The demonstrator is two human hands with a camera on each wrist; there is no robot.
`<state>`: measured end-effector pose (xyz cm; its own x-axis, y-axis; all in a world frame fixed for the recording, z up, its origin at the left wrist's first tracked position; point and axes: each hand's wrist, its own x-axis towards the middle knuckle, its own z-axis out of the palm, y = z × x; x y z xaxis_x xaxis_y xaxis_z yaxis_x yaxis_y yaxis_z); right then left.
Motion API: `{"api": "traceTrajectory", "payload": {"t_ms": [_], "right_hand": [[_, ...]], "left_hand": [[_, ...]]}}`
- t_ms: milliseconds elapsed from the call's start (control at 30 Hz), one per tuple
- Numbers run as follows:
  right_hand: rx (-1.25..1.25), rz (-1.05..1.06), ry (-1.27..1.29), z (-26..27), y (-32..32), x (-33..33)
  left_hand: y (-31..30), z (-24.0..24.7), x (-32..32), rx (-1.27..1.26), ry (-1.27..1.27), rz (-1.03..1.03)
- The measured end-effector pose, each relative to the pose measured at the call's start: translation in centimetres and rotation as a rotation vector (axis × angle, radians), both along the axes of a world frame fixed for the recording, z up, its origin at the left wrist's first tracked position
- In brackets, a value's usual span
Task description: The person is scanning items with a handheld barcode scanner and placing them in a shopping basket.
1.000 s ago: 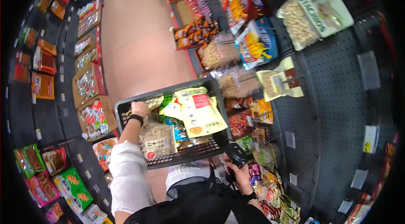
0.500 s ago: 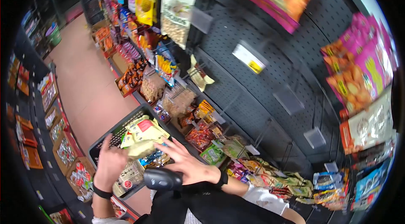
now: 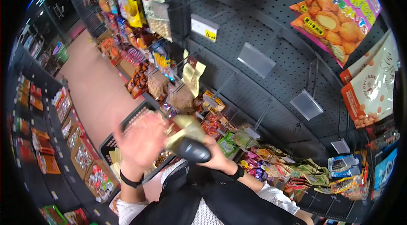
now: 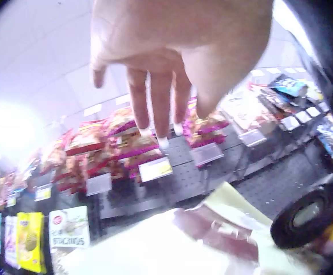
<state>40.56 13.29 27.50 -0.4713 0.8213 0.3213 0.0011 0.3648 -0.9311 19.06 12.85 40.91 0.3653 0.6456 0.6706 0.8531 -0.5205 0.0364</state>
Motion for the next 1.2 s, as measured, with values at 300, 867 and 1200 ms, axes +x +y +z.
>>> {"api": "traceTrajectory", "payload": {"t_ms": [300,867,1200], "right_hand": [[-0.468,-0.071,0.157,1.5,-1.8,2.9],[-0.34,0.63,-0.124,6.1,0.4,1.7],[-0.536,0.386,-0.01,4.0,1.7,-0.5]], "left_hand": [[0.7,-10.0,3.1,-0.904,-1.466,-0.217],[0.7,-11.3,-1.1,-0.215,-1.991,-2.182],[6.9,-14.0,-5.2,-0.449,-1.755,-2.07]]}}
